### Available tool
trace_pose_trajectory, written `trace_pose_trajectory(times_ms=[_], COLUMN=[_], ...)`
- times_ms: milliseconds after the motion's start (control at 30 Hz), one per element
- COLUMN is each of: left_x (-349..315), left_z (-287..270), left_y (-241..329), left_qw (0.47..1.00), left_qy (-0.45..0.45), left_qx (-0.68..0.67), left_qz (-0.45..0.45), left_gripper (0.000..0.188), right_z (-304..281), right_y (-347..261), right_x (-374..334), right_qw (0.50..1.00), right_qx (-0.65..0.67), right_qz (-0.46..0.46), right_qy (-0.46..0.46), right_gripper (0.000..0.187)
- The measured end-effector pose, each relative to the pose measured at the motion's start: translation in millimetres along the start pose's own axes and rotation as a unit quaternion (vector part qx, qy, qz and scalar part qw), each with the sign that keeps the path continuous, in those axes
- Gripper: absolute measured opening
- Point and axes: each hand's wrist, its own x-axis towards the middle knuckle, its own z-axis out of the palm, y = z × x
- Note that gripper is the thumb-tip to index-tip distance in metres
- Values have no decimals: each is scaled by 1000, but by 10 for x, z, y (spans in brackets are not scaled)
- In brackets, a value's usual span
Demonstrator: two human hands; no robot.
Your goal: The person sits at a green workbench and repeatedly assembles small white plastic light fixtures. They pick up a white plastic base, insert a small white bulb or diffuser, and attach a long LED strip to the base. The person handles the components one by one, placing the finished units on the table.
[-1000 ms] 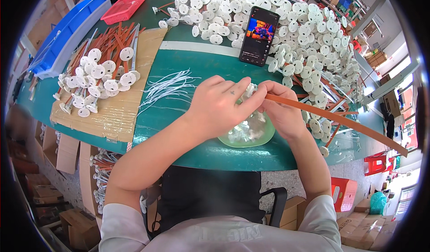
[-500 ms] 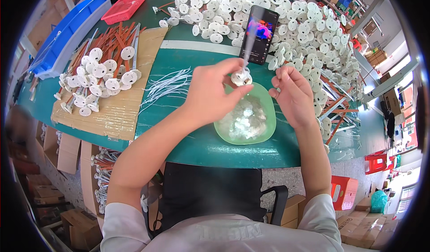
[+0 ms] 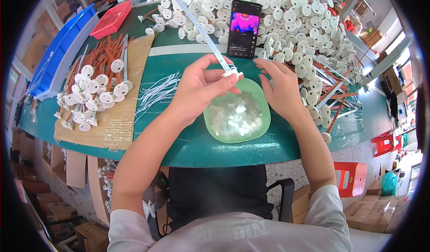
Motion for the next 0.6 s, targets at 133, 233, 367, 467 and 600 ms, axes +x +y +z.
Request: trace_pose_trajectory(times_ms=[133,233,367,467,600], left_x=[-32,-40,-41,-45,-52], left_z=[21,40,26,65,88], left_y=[-16,-64,-95,-82,-91], left_qw=[999,995,991,992,995], left_qy=[-24,-76,-113,-88,-73], left_qx=[-31,-54,-62,-79,-62], left_qz=[-19,-22,-36,-37,-27], left_gripper=[38,38,40,41,42], right_z=[-83,-43,-19,-20,-21], right_y=[-213,-328,-252,-290,-343], right_x=[10,30,-35,-28,-23], right_qw=[988,970,963,962,960], right_qx=[114,126,133,134,123], right_qz=[-86,-182,-221,-222,-222], right_qy=[63,99,75,89,118], right_gripper=[36,41,37,36,34])
